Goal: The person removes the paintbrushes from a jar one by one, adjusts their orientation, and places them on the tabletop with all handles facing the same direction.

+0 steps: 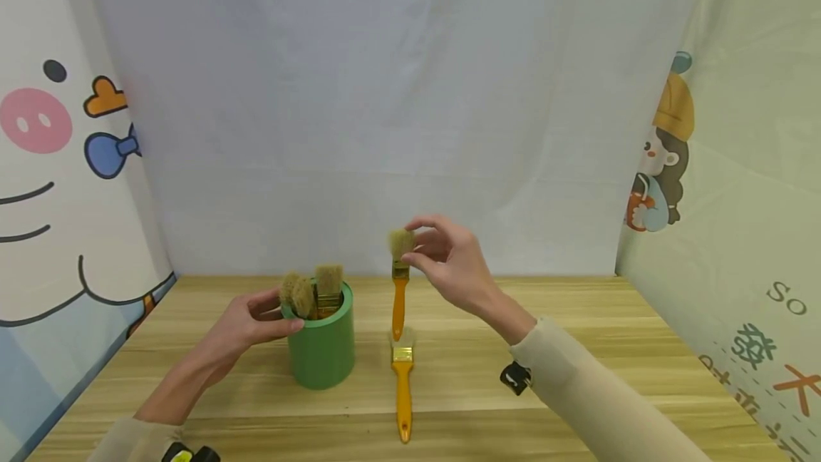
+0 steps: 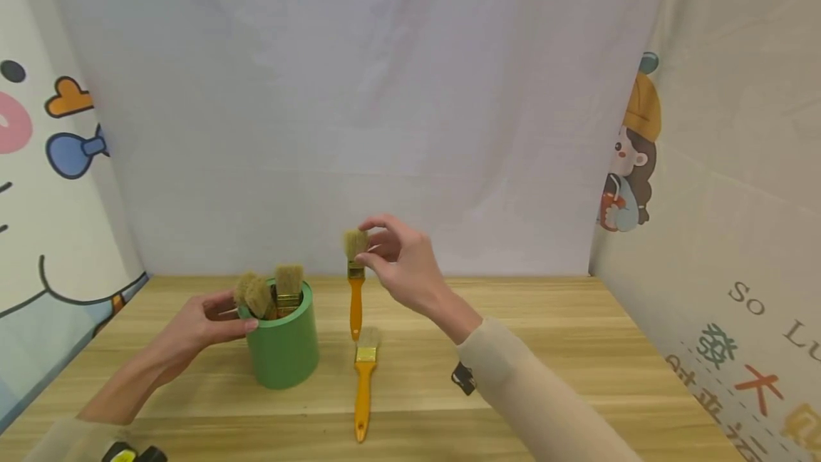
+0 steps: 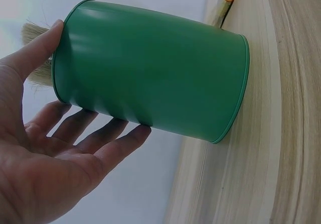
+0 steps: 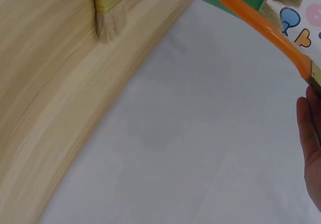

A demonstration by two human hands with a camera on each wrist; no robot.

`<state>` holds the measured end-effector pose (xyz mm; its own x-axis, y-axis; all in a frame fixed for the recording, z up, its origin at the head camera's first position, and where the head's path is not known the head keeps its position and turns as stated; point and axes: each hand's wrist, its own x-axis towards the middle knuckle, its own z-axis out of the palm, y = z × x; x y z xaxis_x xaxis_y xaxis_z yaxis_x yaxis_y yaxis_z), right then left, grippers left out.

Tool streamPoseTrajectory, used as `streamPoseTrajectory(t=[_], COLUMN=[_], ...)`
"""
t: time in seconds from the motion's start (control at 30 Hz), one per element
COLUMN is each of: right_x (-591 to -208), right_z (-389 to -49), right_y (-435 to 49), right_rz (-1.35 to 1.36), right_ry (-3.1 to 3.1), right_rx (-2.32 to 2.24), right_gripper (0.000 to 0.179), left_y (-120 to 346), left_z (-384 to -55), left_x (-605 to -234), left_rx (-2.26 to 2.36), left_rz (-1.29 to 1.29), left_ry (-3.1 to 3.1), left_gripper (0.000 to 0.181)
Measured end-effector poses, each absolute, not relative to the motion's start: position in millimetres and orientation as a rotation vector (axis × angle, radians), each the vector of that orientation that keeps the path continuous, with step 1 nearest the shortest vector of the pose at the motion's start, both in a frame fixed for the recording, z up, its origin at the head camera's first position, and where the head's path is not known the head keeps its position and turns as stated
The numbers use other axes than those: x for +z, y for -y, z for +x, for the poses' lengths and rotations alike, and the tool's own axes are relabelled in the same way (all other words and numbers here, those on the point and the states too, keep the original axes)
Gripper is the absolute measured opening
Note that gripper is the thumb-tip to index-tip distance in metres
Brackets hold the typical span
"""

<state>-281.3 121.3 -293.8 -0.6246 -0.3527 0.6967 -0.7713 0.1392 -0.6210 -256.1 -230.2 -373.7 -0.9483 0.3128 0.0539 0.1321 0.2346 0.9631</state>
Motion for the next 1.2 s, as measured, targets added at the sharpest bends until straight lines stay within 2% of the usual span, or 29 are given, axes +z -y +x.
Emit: streamPoseTrajectory(t=[0.8, 1.2], right_x=[-364.5, -392.2], right_z=[-286.4, -289.9], right_y=[-179.6, -186.5], right_rz=[0.776, 0.679], right_ry=[2.397, 2.466], right_rx=[1.677, 1.848], right_gripper=[0.035, 0.042], left_y=[230.6, 229.7], left_z=[-256.8, -257.0], left_x=[-372.6, -372.0], left_rx=[1.802, 1.797], left_rz=[0.432, 0.427], left_ry=[-2.352, -2.348], left_gripper=[0.083, 0.083])
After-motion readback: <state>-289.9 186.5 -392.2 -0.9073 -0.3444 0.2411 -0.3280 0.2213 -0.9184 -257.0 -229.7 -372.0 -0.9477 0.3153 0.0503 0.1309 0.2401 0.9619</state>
